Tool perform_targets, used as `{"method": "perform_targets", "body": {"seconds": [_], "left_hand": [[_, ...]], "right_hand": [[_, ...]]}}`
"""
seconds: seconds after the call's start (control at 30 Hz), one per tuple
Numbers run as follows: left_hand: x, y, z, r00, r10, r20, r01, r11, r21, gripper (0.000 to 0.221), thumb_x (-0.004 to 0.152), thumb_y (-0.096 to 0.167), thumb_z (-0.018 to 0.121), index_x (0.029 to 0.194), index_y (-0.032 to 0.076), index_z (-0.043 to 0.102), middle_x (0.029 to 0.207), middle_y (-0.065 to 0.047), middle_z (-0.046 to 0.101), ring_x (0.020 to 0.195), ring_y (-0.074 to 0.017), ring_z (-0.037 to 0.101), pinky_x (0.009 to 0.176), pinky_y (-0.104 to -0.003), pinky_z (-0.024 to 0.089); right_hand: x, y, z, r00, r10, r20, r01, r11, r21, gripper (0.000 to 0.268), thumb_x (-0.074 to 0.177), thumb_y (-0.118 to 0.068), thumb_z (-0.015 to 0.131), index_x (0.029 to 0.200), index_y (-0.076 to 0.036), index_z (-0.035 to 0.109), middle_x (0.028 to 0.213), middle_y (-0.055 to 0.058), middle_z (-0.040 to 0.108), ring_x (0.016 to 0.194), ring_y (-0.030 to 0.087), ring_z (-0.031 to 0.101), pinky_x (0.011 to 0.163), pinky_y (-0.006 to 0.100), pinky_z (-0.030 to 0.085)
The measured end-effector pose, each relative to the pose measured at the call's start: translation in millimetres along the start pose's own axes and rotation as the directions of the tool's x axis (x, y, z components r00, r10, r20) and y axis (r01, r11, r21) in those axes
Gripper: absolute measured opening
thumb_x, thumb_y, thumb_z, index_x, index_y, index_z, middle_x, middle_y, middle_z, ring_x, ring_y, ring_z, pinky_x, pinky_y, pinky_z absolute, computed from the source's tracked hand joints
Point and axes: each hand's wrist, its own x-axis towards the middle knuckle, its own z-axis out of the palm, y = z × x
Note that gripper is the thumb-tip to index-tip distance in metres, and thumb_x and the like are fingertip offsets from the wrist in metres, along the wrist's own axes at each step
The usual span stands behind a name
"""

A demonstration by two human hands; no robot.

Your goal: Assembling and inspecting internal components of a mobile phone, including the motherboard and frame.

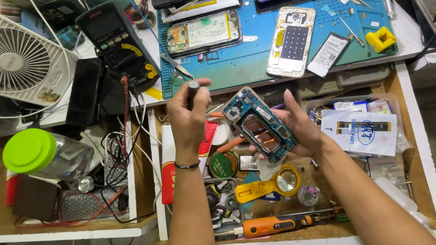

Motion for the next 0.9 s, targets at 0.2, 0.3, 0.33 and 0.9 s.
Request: {"method": "perform_targets", "body": {"seconds": [0.2, 0.3, 0.33, 0.9], "left_hand": [[-3, 28, -2, 0.868, -0.247, 0.432, 0.264, 0.964, 0.020, 0.025, 0.093, 0.033, 0.073, 0.079, 0.013, 0.076, 0.067, 0.002, 0.066, 0.071, -0.0080, 0.053, 0.069, -0.024, 0.047], [0, 16, -9, 0.822, -0.240, 0.517, 0.258, 0.965, 0.038, 0.021, 0.091, 0.028, 0.076, 0.077, 0.012, 0.075, 0.065, 0.004, 0.061, 0.069, -0.0087, 0.050, 0.066, -0.025, 0.043], [-1, 24, -7, 0.821, -0.236, 0.519, 0.255, 0.966, 0.036, 0.021, 0.091, 0.028, 0.076, 0.077, 0.012, 0.075, 0.065, 0.004, 0.061, 0.069, -0.0087, 0.050, 0.066, -0.025, 0.043], [-8, 18, 13, 0.561, -0.384, 0.733, -0.003, 0.885, 0.466, 0.017, 0.081, 0.025, 0.079, 0.083, 0.009, 0.078, 0.079, -0.013, 0.071, 0.075, -0.0328, 0.065, 0.071, -0.039, 0.051]], "right_hand": [[-14, -10, -2, 0.984, 0.176, 0.024, -0.169, 0.969, -0.180, 0.107, 0.088, -0.082, 0.020, 0.137, 0.006, 0.055, 0.122, 0.032, 0.064, 0.079, 0.048, 0.076, 0.060, 0.061, 0.065], [-20, -17, 3, 0.969, 0.247, 0.030, -0.228, 0.929, -0.291, 0.109, 0.087, -0.083, 0.020, 0.129, 0.009, 0.061, 0.112, 0.030, 0.067, 0.077, 0.044, 0.076, 0.059, 0.056, 0.065], [-21, -18, 5, 0.969, 0.244, 0.028, -0.225, 0.929, -0.293, 0.109, 0.087, -0.083, 0.020, 0.129, 0.009, 0.061, 0.112, 0.030, 0.067, 0.077, 0.044, 0.076, 0.059, 0.056, 0.065], [7, 20, -104, 0.932, 0.359, -0.047, -0.349, 0.857, -0.378, 0.112, 0.084, -0.089, 0.019, 0.124, 0.005, 0.065, 0.106, 0.027, 0.071, 0.071, 0.040, 0.077, 0.056, 0.046, 0.065]]}}
